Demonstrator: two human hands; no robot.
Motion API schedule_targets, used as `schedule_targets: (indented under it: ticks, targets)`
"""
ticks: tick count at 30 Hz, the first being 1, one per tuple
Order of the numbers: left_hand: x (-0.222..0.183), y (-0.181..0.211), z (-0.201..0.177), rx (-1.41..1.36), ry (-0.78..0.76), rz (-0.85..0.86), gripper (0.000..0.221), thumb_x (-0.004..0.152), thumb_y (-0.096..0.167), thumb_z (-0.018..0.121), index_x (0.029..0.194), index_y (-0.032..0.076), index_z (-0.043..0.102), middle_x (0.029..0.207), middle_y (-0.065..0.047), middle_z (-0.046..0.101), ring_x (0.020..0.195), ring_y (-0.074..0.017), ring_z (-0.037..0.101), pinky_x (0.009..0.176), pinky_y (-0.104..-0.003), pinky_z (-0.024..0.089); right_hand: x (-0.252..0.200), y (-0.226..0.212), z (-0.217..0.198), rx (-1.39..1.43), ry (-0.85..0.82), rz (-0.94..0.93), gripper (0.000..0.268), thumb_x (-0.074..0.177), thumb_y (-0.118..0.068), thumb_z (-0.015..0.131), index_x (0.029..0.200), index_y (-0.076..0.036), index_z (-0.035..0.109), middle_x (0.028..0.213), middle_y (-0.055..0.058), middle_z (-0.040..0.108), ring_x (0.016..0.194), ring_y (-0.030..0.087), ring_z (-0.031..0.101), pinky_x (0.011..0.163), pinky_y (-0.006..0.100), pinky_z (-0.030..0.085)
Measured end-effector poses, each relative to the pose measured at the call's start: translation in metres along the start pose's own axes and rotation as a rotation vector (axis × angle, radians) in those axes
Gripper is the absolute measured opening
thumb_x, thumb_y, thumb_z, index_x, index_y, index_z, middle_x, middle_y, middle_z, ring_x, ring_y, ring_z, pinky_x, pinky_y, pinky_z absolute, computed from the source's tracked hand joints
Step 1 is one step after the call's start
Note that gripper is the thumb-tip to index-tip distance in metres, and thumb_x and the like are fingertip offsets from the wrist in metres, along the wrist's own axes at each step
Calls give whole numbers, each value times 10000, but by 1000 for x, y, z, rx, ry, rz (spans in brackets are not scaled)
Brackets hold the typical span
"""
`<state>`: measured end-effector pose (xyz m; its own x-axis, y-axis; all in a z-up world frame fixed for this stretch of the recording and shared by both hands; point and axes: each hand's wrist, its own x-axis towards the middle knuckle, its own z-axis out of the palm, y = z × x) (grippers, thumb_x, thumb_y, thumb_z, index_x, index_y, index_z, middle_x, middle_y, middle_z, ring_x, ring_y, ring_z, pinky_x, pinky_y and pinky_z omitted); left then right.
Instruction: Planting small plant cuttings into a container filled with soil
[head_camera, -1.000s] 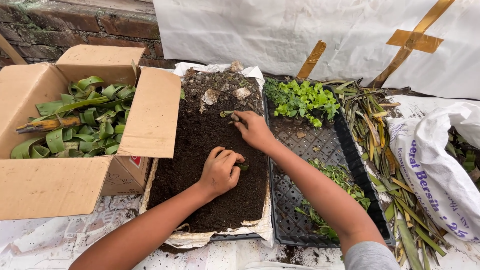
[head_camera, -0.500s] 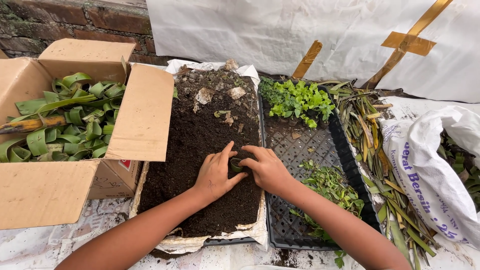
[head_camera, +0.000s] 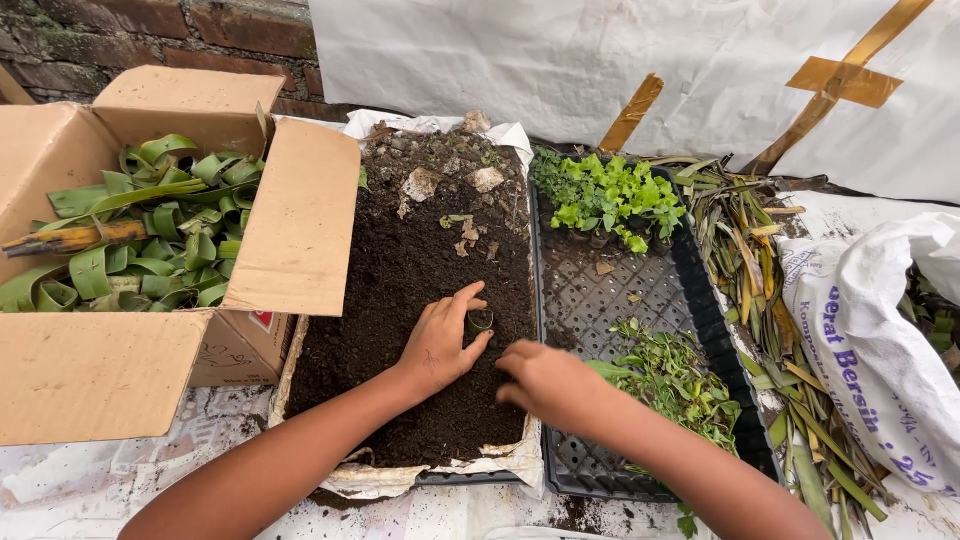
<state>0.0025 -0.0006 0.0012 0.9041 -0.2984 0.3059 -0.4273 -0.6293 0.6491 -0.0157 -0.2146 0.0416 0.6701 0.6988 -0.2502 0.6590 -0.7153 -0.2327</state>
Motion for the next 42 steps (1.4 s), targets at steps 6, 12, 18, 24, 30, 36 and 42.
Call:
schedule_targets:
  ticks: [6,12,18,24,30,36,42]
  targets:
    - [0,-6,5,-27,57,-44,836,835,435,763,1491,60,404,1247,-106,580,1187,-281,558,1050,-432,422,4,0,66,-113,-29,-30,578,1013,-306,746,1520,-85,575,1330,171,613,1229,376,574,777,523,638]
    - [1,-21,12,-107,24,-68,780,843,335,769,1487,90,404,1119,-37,637,1051,-237,606,1004,-409,445,14,-5,65,-172,99,-36,364,835,88,624,1164,-62,671,1035,152,616,984,372,602,697,515,601]
    - [0,-29,18,-115,58,-3,784,773,244,819,1465,140,465,1079,-33,715,1026,-216,659,1001,-401,458,20,17,69,-244,324,-74,131,1012,-116,715,1119,-44,739,1011,120,711,932,255,749,794,281,630]
    - [-1,-12,-2,-118,-3,-9,705,829,207,763,1456,118,453,1122,-58,714,1070,-248,653,1043,-431,451,11,-10,-41,472,239,151,198,1001,-108,734,1171,-24,790,1102,182,808,1038,330,800,898,409,659]
    - [-1,-8,-6,-105,-47,-34,707,835,205,757,1456,109,434,1144,-92,707,1102,-271,652,1068,-457,441,35,5,-40,537,343,92,242,1061,-50,636,1266,24,743,1209,244,780,1167,439,747,979,562,635]
    - [0,-6,-11,-105,-91,-24,758,831,231,760,1482,94,398,1178,-153,665,1111,-312,647,1042,-465,458,41,18,-30,548,421,-6,246,1036,42,576,1257,21,684,1372,249,714,1266,452,691,1045,606,589]
    - [3,3,-30,-96,46,132,794,758,306,841,1443,113,489,1222,-119,543,1091,-331,621,975,-468,522,21,1,-25,269,420,-92,477,1007,78,511,1470,29,614,1588,271,540,1420,461,559,1121,586,523]
